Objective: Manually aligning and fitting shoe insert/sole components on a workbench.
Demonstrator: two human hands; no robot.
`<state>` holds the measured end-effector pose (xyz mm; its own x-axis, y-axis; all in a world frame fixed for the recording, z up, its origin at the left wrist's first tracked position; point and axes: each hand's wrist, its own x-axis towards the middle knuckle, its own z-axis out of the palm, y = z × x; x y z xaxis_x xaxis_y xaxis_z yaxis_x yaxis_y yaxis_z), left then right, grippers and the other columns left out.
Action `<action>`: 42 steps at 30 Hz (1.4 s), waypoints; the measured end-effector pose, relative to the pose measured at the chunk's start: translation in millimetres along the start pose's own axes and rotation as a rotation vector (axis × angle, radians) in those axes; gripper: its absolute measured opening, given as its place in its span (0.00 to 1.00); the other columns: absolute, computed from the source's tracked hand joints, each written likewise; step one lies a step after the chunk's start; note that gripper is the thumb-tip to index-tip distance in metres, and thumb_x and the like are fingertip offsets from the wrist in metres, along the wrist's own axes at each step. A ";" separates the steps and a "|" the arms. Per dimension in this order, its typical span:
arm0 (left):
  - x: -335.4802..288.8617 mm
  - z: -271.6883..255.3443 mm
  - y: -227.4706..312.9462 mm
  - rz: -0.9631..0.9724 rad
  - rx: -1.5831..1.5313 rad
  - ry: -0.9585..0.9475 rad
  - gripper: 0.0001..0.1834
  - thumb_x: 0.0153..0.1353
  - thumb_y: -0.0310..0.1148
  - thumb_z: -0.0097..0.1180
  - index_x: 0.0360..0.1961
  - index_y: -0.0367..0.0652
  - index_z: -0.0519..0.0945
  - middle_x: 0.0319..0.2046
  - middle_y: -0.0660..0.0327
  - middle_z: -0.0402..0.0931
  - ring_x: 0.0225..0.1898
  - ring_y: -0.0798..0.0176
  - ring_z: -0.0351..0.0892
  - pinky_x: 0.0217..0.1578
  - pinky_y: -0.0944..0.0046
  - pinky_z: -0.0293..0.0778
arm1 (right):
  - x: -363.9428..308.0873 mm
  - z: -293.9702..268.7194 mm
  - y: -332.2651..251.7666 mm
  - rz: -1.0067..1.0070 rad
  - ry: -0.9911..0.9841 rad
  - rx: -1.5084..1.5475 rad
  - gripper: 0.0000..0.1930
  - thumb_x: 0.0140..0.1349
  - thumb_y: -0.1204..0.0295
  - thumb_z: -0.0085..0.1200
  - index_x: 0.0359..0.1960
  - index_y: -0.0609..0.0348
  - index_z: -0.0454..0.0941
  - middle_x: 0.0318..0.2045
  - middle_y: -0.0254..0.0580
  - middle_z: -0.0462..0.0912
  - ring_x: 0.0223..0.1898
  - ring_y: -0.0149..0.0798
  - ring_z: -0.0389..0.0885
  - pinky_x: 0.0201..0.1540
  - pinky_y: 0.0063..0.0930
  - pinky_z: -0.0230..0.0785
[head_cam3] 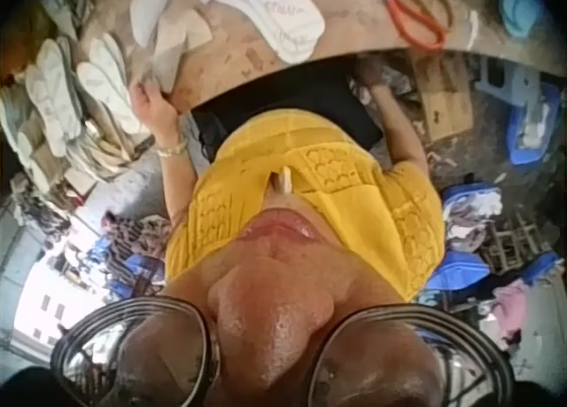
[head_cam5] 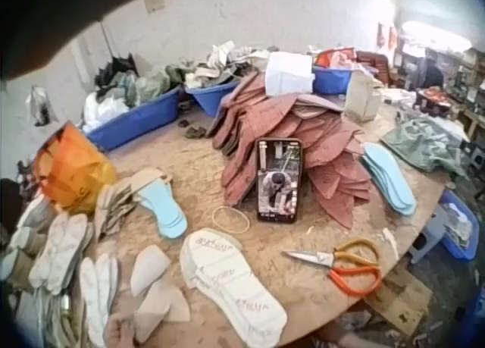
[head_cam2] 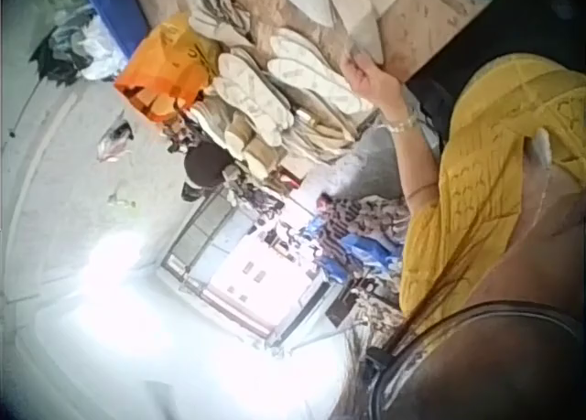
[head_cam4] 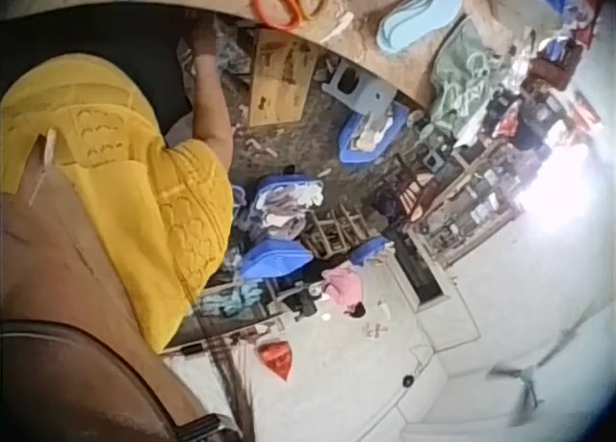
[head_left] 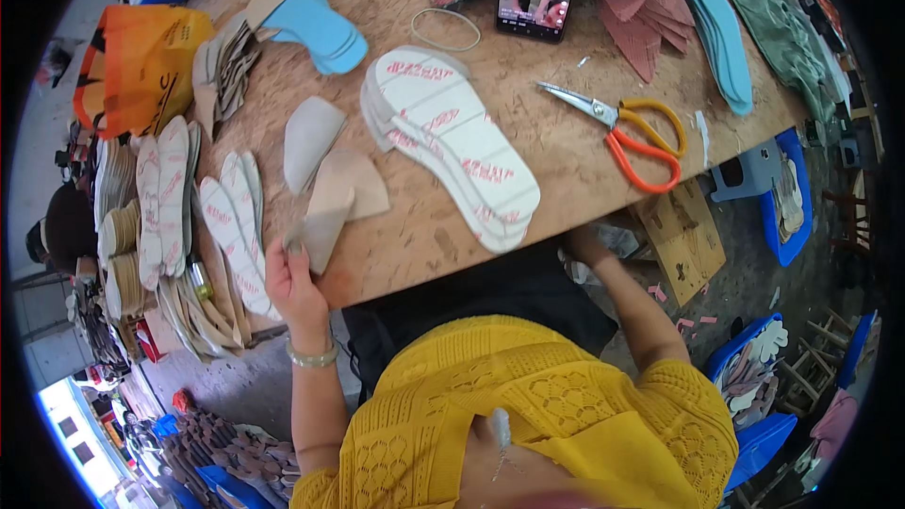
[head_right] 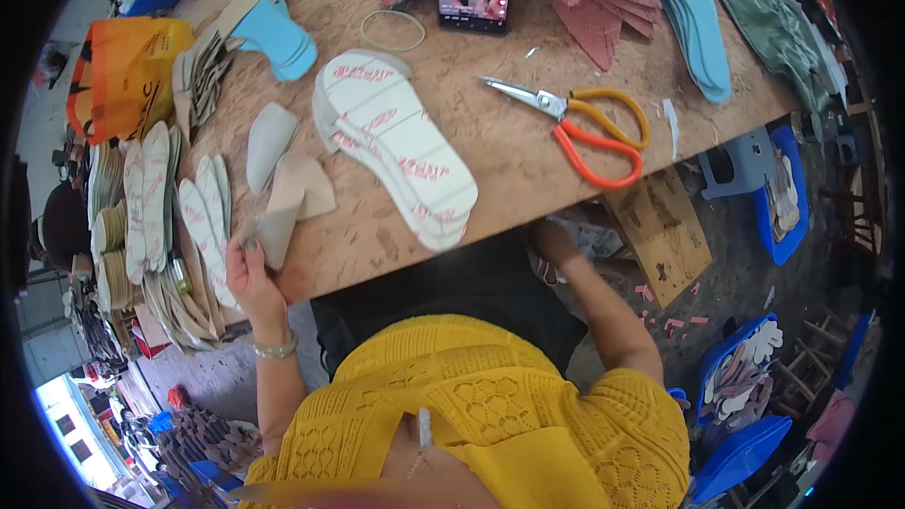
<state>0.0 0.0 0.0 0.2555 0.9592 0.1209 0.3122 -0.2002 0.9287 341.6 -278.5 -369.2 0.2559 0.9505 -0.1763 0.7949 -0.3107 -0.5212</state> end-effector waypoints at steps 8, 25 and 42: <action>11.7 2.5 -8.5 0.122 -0.710 0.222 0.13 0.67 0.29 0.49 0.50 0.36 0.72 0.45 0.62 0.75 0.47 0.70 0.73 0.49 0.69 0.70 | -52.3 -341.2 -284.6 -0.256 -0.268 0.797 0.05 0.61 0.74 0.54 0.34 0.63 0.78 0.20 0.37 0.79 0.18 0.28 0.77 0.21 0.21 0.68; -41.4 -11.1 43.7 0.176 -0.366 -0.063 0.17 0.64 0.20 0.47 0.54 0.32 0.73 0.46 0.55 0.78 0.44 0.65 0.79 0.47 0.71 0.72 | 63.3 -266.4 -390.0 -0.433 0.603 0.154 0.14 0.56 0.71 0.60 0.43 0.60 0.77 0.30 0.47 0.80 0.30 0.35 0.80 0.33 0.25 0.72; -53.9 74.0 80.9 0.627 0.165 -0.151 0.24 0.66 0.19 0.40 0.64 0.38 0.65 0.51 0.50 0.75 0.43 0.58 0.79 0.42 0.64 0.75 | 21.3 -265.8 -376.2 -0.340 0.466 1.044 0.06 0.60 0.80 0.52 0.38 0.69 0.79 0.30 0.39 0.81 0.30 0.25 0.78 0.33 0.20 0.72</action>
<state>79.3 -82.6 42.7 0.5557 0.6150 0.5595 0.1956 -0.7508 0.6309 194.2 -139.5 45.1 0.4653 0.8293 0.3095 0.0839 0.3068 -0.9481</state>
